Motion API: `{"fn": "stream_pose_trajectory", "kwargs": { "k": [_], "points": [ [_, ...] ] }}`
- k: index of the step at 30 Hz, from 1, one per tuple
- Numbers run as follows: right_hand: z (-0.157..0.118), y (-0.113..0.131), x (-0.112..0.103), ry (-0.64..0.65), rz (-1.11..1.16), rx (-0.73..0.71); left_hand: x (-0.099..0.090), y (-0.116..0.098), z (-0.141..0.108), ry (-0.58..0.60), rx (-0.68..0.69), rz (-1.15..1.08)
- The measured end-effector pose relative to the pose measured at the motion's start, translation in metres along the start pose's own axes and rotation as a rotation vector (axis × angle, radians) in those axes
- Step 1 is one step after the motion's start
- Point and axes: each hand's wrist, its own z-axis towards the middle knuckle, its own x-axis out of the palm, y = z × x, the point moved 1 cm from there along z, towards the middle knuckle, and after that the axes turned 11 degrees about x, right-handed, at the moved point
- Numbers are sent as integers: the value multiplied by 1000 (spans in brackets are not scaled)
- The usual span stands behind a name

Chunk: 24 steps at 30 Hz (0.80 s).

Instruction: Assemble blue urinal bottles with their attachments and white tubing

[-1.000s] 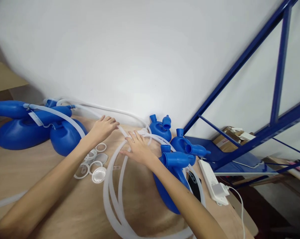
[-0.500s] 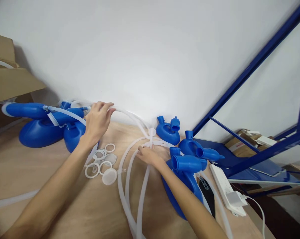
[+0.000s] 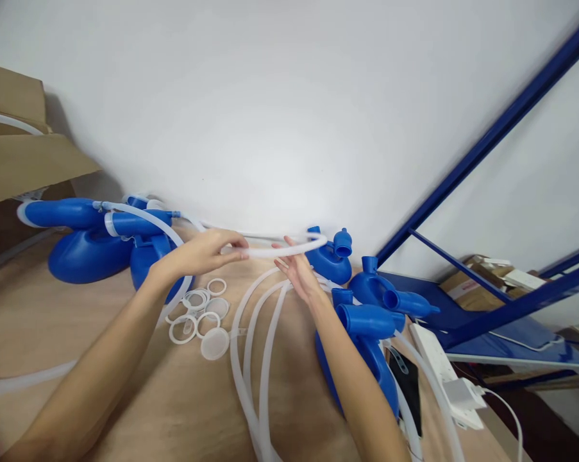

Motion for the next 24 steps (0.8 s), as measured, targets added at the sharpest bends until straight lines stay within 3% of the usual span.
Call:
{"fn": "stream_pose_trajectory", "kwargs": {
  "k": [2, 4, 9, 12, 15, 19, 24],
  "points": [
    [1, 19, 5, 61, 288, -50, 7, 3, 2, 164, -17, 0],
    [4, 29, 13, 71, 429, -64, 7, 8, 1, 186, -56, 55],
    [31, 13, 48, 77, 349, 16, -30, 38, -33, -6, -217, 225],
    [53, -4, 77, 110, 224, 24, -56, 68, -68, -111, -411, 512],
    [77, -6, 106, 121, 203, -1, -69, 93, -96, -181, -517, 712],
    [119, 25, 137, 169, 139, -105, -67, 109, -108, -127, -532, 802],
    [174, 73, 172, 353, 70, -143, -67, 117, -106, -109, -555, 756]
  ]
}}
